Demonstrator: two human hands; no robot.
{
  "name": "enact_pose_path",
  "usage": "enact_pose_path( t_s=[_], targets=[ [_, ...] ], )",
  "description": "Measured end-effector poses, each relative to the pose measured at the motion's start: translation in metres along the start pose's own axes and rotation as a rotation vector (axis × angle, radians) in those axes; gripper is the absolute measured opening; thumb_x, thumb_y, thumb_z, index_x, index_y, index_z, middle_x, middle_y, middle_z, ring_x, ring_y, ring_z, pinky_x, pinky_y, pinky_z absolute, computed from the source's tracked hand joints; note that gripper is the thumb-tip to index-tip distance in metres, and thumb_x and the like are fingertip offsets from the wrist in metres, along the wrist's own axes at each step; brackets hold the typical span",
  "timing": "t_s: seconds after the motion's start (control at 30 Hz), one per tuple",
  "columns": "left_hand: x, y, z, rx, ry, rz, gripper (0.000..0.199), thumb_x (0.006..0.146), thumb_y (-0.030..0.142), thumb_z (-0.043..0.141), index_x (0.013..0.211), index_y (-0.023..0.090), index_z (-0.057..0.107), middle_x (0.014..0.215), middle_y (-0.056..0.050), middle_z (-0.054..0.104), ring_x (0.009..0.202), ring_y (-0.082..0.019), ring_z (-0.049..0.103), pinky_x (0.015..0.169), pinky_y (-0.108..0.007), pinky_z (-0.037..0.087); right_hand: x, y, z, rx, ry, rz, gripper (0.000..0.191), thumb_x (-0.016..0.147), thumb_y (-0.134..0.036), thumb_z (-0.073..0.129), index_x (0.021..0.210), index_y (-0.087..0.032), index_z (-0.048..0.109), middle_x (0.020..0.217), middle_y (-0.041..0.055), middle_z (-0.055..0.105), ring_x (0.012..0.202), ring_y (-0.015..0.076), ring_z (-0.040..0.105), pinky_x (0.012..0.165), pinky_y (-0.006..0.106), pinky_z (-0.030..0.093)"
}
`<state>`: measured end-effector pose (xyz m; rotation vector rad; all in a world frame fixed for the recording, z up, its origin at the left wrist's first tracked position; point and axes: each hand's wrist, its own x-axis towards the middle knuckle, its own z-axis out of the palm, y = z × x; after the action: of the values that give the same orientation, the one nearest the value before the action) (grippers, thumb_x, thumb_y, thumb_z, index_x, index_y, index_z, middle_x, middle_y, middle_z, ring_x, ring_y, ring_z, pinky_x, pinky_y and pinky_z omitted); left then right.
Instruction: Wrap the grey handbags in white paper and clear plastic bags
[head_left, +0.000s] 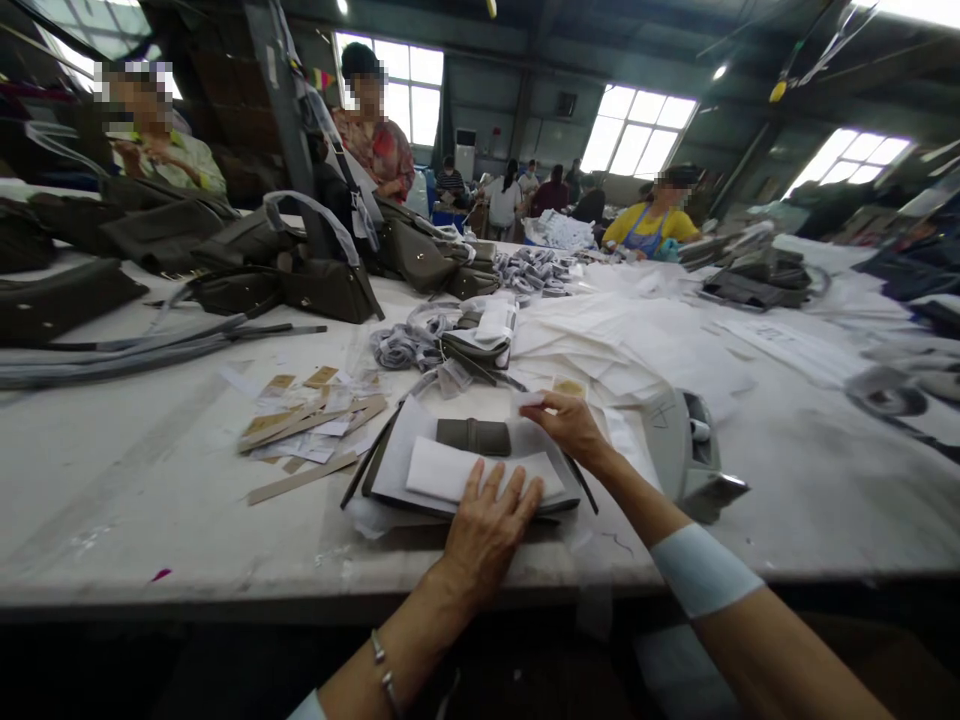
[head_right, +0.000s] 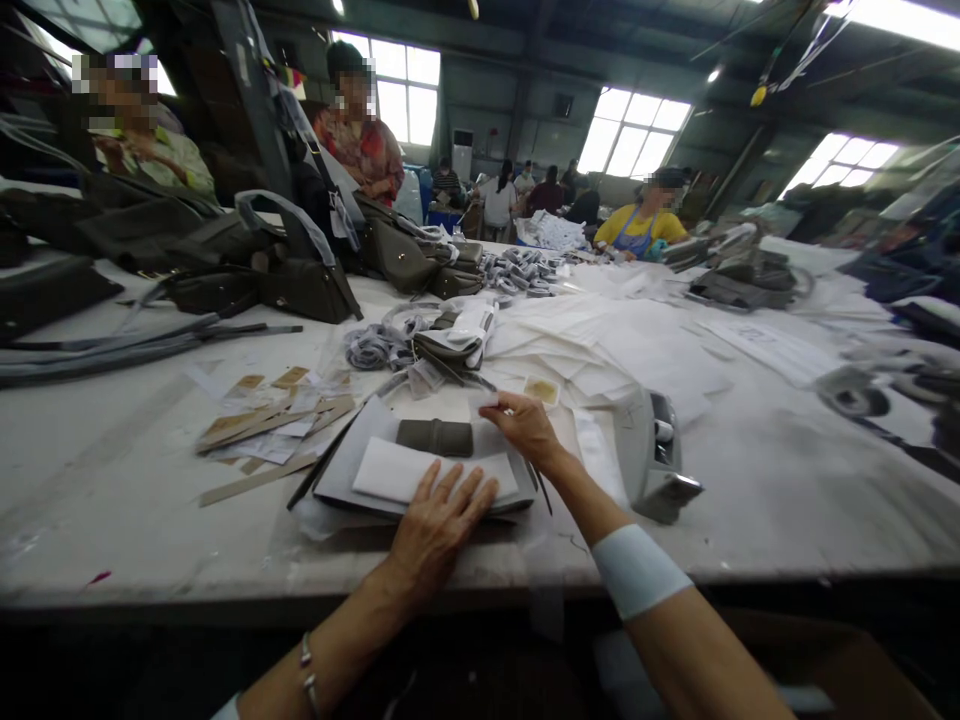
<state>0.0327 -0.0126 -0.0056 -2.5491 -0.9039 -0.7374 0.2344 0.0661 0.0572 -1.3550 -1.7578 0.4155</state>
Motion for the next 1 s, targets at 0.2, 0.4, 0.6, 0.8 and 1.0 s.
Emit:
enact_pose_path(
  t_s=[0.2, 0.4, 0.6, 0.8, 1.0],
  targets=[
    [0.001, 0.0, 0.0, -0.071, 0.029, -0.017, 0.039, 0.1, 0.018, 0.032, 0.132, 0.013, 0.054, 0.126, -0.011, 0.065, 0.121, -0.024, 0.057, 0.113, -0.049, 0.036, -0.07, -0.002, -0.02, -0.278, -0.067, -0.318, 0.016, 0.09, -0.017, 0.058, 0.093, -0.024, 0.072, 0.085, 0.0024, 0.075, 0.082, 0.0193, 0.068, 0.09, 0.038, 0.049],
    [0.004, -0.001, -0.006, -0.113, 0.019, -0.036, 0.047, 0.097, 0.01, 0.029, 0.142, 0.009, 0.042, 0.128, -0.011, 0.064, 0.121, -0.019, 0.057, 0.114, -0.038, 0.034, -0.094, -0.031, -0.024, -0.416, -0.068, -0.349, 0.016, 0.089, -0.012, 0.056, 0.089, -0.023, 0.068, 0.084, 0.0015, 0.071, 0.082, 0.0177, 0.064, 0.101, 0.044, 0.04],
    [0.003, -0.001, -0.005, -0.128, -0.026, -0.016, 0.045, 0.098, 0.017, 0.036, 0.143, 0.018, 0.045, 0.131, -0.008, 0.062, 0.121, -0.022, 0.057, 0.112, -0.041, 0.035, -0.103, -0.06, -0.017, -0.445, -0.079, -0.386, 0.017, 0.084, -0.009, 0.058, 0.086, -0.022, 0.068, 0.077, 0.0012, 0.068, 0.084, 0.0185, 0.063, 0.106, 0.046, 0.037],
    [0.002, -0.003, -0.004, -0.119, -0.043, 0.0, 0.044, 0.096, 0.016, 0.04, 0.139, 0.018, 0.049, 0.131, -0.008, 0.062, 0.122, -0.022, 0.055, 0.111, -0.042, 0.036, -0.154, -0.047, -0.044, -0.378, 0.01, -0.262, 0.005, 0.091, -0.025, 0.062, 0.09, -0.025, 0.067, 0.084, 0.0009, 0.071, 0.082, 0.0177, 0.067, 0.101, 0.042, 0.044],
    [0.002, -0.005, -0.006, -0.133, -0.072, 0.023, 0.048, 0.093, 0.011, 0.04, 0.14, 0.016, 0.048, 0.133, -0.01, 0.061, 0.123, -0.023, 0.055, 0.111, -0.044, 0.036, -0.235, -0.002, -0.061, -0.664, -0.226, -0.2, 0.066, 0.082, -0.028, 0.068, 0.143, -0.022, 0.045, 0.144, 0.0115, 0.051, 0.134, 0.031, 0.044, 0.109, 0.049, 0.04]
  ],
)
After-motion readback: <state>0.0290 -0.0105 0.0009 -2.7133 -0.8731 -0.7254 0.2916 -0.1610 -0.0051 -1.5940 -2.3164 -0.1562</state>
